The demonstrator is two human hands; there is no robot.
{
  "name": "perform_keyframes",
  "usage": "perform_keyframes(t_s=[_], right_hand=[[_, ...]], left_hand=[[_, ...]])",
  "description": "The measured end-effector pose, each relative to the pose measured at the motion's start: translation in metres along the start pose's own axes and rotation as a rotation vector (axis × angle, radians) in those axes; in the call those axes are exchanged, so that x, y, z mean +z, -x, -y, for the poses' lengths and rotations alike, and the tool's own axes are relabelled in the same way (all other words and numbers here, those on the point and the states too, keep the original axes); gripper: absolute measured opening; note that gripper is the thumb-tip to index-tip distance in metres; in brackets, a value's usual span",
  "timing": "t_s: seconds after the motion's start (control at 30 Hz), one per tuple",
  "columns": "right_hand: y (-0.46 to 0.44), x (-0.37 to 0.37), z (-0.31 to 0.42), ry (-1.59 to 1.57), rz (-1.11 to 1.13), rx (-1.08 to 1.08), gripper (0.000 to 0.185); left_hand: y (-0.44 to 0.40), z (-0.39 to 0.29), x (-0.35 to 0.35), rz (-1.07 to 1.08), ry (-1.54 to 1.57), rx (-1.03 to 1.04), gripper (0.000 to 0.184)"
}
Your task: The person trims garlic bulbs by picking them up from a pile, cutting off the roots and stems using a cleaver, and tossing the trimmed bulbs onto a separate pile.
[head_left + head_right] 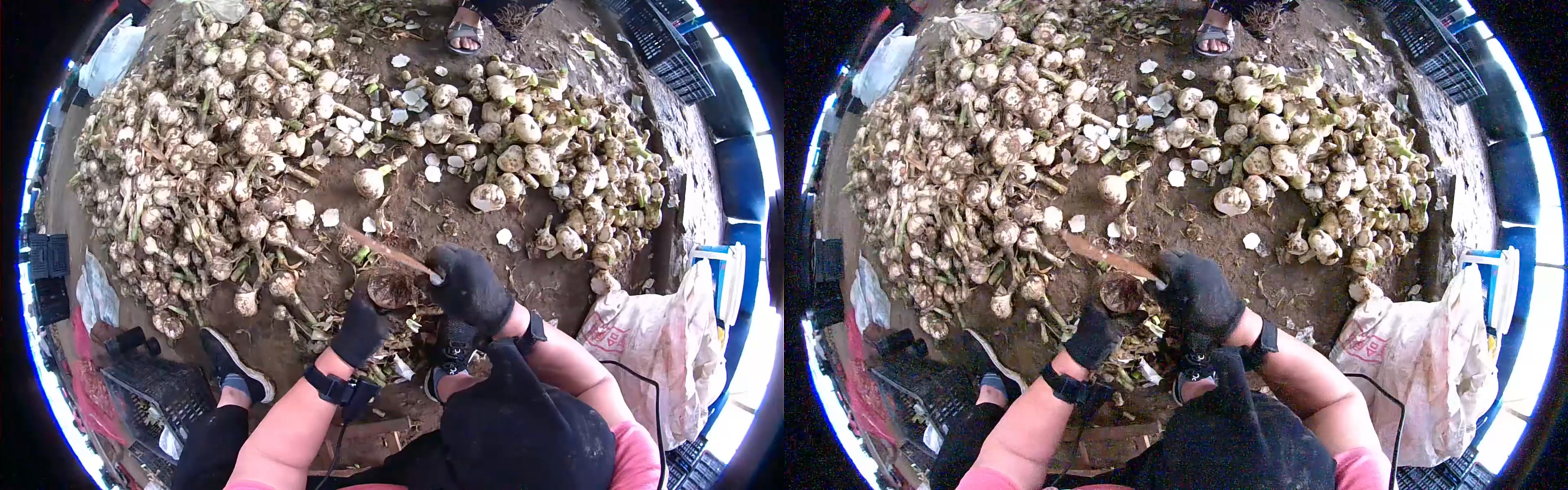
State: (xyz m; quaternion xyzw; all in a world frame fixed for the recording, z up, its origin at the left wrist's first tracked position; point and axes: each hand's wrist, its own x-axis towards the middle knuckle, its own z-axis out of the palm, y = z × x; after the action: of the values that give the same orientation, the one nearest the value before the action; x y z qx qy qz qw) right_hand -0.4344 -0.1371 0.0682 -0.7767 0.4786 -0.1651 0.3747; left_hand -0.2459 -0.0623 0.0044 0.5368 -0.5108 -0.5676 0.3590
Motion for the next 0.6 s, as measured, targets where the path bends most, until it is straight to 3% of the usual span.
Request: perform_keyframes(t_s=[0.07,0.1,0.23,0.37,0.43,0.53,0.6], right_hand=[[0.004,-0.004,0.002,0.012,0.061,-0.054,0.019],[0.008,-0.005,0.005,0.057,0.107,-0.102,0.019],[0.015,0.001,0.01,0.148,0.166,-0.155,0.021],[0.018,0.0,0.005,0.125,0.203,-0.191,0.024],[0.019,-0.003,0.007,0.12,0.202,-0.2,0.025],[0.021,-0.004,0.009,0.117,0.204,-0.203,0.025],[0.023,0.0,0.007,0.117,0.204,-0.194,0.025]], left_hand=[[0.001,-0.003,-0.006,0.047,-0.215,0.104,0.039],[0.002,0.031,-0.007,0.143,-0.182,-0.039,0.042],[0.009,0.074,-0.004,0.285,-0.032,-0.1,0.036],[0.008,0.037,-0.007,0.357,0.072,-0.216,0.04],[0.008,0.051,-0.008,0.462,-0.038,-0.117,0.042],[0.002,0.033,-0.007,0.438,-0.118,0.028,0.037],[0.008,0.04,-0.008,0.429,0.046,-0.076,0.038]])
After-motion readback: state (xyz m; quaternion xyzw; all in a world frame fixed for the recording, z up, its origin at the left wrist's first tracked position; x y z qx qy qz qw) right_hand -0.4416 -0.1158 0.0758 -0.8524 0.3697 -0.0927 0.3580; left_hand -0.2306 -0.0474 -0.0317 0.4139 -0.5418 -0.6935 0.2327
